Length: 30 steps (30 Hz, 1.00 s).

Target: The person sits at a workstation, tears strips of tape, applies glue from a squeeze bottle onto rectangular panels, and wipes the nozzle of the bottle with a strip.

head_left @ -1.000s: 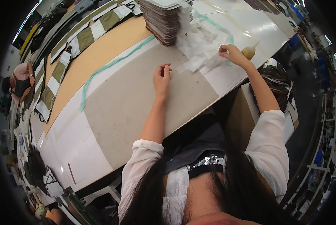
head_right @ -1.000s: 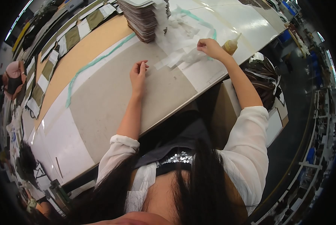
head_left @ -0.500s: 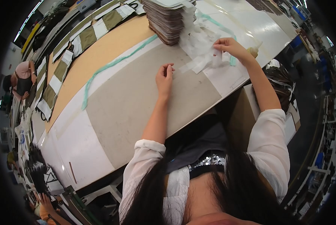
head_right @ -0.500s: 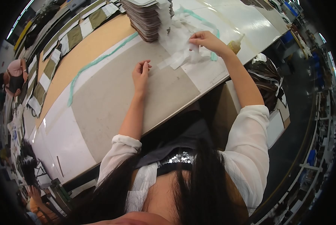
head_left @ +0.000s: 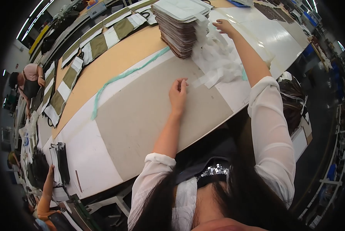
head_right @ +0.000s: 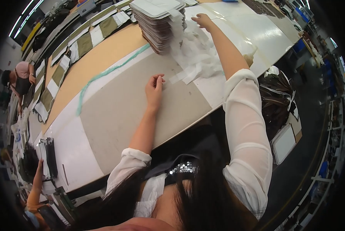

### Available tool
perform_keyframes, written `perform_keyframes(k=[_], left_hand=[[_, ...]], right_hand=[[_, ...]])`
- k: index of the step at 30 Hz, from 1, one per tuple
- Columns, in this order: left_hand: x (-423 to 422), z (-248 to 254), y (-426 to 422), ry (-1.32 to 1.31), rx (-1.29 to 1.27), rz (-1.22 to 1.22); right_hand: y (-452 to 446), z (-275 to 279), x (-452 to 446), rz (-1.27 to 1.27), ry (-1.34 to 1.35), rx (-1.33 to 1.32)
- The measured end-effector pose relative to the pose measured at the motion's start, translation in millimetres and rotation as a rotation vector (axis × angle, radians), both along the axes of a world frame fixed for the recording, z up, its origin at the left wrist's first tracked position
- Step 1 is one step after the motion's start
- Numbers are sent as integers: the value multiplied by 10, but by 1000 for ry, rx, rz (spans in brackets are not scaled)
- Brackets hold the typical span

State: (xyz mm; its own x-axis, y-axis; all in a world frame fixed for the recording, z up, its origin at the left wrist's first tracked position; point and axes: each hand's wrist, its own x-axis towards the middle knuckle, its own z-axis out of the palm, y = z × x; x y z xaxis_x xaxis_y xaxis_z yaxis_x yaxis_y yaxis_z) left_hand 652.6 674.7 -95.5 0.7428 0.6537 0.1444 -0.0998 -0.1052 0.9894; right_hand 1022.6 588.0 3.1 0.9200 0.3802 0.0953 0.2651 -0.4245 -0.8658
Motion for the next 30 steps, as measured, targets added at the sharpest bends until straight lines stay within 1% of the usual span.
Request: perform_keyframes(k=[4,5,8,10,11,14,15,18,21,24,27,30], left_hand=[[-6,27,-28,9,20,12],[-9,44,-47,20,20,12],[-15,51,-45,34,19,9],[-7,37,-37,26,26,8],[-6,35,-33,19,33,9],[2,10,-23,4,43,9],[8,-1,-23,-1,37,0],[-3,-42,20,-6,37,-7],[16,-58,32,-12,47,10],[13,-26,-15,-2,43,30],[-7,-4,-32,18,21,24],[0,-26,-7,-2,32,16]], right_hand=[[-202,-227,60,173,-128,-183],[-317,-195,-53,227,-112,-269],[-652,-298,-223,308,-253,-452],[-829,-537,-170,321,-306,-467],[-852,-546,-223,327,-336,-471],[-844,-604,-381,178,-369,-581],[-809,-628,-420,116,-407,-687],[-796,-611,-480,41,-404,-768],[-863,-490,-479,-7,-347,-537],[-977,-352,-514,140,-104,-210],[-926,-231,-535,110,16,-53],[-724,-220,-430,46,-27,84]])
